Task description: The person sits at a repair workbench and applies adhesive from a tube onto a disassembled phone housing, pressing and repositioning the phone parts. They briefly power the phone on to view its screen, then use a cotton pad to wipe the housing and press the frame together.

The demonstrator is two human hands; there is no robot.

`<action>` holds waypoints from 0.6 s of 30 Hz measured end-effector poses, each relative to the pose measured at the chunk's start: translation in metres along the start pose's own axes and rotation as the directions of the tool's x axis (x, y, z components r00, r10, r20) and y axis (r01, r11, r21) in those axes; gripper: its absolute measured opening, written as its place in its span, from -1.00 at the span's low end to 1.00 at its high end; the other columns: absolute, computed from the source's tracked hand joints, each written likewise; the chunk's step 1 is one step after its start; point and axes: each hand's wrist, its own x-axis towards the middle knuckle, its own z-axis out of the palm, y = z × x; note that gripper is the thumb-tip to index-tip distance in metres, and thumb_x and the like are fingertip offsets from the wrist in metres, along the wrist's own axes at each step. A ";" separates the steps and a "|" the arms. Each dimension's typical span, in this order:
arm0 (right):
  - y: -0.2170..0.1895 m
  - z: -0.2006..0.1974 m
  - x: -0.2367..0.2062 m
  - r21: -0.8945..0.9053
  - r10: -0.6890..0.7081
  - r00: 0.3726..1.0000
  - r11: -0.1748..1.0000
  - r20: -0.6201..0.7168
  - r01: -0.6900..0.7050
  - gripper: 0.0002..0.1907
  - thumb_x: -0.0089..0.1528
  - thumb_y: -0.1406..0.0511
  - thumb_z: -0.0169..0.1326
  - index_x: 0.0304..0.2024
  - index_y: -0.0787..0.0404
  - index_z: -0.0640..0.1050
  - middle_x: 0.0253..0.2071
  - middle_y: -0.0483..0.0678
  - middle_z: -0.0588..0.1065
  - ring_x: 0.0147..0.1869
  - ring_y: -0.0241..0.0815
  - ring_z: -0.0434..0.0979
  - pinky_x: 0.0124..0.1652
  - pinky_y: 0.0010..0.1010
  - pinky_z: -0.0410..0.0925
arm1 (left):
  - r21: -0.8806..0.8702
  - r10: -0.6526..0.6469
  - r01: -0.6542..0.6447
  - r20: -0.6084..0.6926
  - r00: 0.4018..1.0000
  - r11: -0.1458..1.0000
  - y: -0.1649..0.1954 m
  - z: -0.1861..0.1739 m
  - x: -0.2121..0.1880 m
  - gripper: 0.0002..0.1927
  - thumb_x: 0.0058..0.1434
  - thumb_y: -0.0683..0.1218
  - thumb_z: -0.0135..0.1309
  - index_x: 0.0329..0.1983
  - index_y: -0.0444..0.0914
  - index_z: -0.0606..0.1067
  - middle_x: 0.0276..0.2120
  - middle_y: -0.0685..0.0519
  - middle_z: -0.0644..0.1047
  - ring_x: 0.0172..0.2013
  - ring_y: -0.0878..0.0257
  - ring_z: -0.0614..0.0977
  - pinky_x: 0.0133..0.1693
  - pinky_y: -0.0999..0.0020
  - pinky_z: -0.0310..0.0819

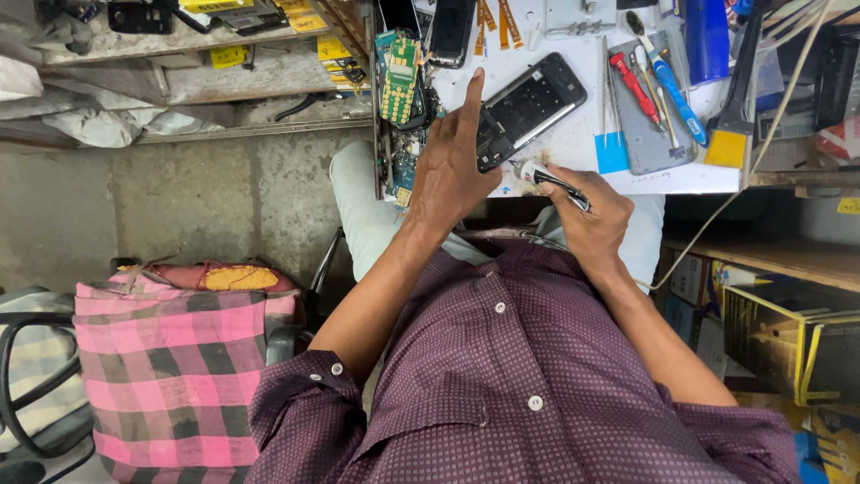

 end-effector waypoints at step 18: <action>0.000 0.003 0.002 -0.032 -0.068 0.998 0.997 -0.001 0.068 -0.74 0.26 0.48 0.33 0.00 0.32 0.66 -0.13 0.11 0.64 -0.11 -0.13 0.67 -0.13 -0.44 0.46 | 0.007 -0.029 0.029 0.018 0.999 1.000 -0.003 0.002 -0.002 0.29 -0.11 -0.18 0.41 0.58 -0.09 -0.15 0.04 -0.22 0.52 0.08 -0.19 0.53 0.13 0.01 0.47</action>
